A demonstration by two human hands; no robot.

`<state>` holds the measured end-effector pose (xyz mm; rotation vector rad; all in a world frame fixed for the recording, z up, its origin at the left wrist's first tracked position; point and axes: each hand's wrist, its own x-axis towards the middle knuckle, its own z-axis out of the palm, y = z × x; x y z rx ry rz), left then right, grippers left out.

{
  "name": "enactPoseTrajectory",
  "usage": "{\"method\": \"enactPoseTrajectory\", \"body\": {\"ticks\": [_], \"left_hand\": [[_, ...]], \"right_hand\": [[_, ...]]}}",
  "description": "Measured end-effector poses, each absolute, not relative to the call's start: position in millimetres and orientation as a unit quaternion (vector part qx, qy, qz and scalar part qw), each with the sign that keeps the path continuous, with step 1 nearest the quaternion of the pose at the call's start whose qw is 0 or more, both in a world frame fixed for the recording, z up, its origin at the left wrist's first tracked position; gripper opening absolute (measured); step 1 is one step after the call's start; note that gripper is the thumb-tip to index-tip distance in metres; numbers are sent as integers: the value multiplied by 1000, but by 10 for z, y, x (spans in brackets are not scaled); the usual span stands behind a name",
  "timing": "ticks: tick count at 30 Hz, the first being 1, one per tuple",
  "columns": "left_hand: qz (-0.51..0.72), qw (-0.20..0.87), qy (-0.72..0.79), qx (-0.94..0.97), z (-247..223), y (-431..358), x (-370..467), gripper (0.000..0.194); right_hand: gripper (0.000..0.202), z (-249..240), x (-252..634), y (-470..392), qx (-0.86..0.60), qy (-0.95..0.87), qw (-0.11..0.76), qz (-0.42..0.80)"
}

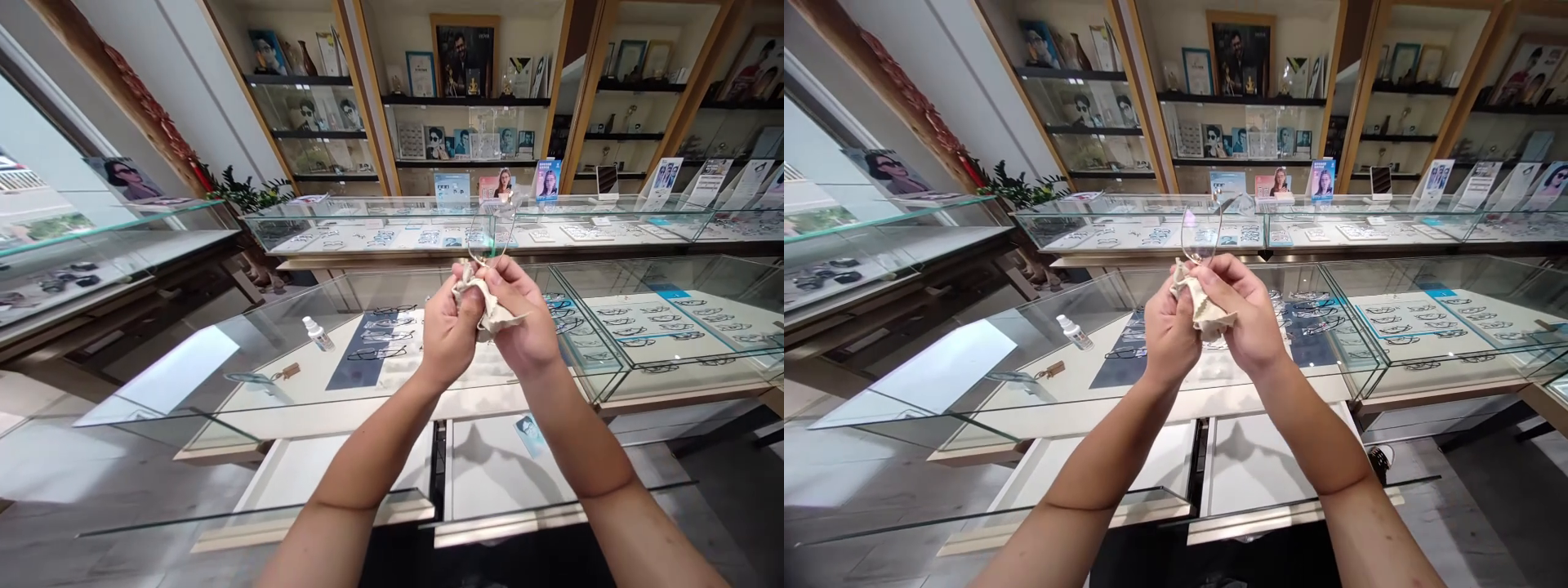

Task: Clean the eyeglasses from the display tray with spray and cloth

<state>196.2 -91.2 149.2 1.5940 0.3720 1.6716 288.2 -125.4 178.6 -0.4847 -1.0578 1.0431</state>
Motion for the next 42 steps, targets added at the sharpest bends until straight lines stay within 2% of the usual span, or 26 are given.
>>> {"method": "enactPoseTrajectory", "body": {"ticks": [3,11,15,20,28,34,39,42], "left_hand": [[632,404,161,642,1468,-887,1938,61],[421,541,93,722,1437,-857,1684,49],[449,522,111,717,1344,-895,1738,56],[513,469,145,704,1311,-955,1846,51],[626,371,180,662,1325,-1049,1884,54],[530,446,136,708,1443,-1012,1745,59],[430,522,100,730,1461,-947,1653,49],[419,542,107,721,1402,-940,1673,48]], "right_hand": [[33,1702,2917,-1232,-244,-445,719,475],[40,1592,3122,-1237,-270,-424,693,517],[39,1581,3092,-1267,-270,-411,701,516],[37,1587,2979,-1334,-269,-409,706,511],[35,1557,2852,-1427,-263,-418,717,492],[29,1563,2943,-1421,-255,-428,720,483],[31,1600,3021,-1426,-251,-414,710,511],[33,1591,3017,-1404,-256,-406,710,516]]}}
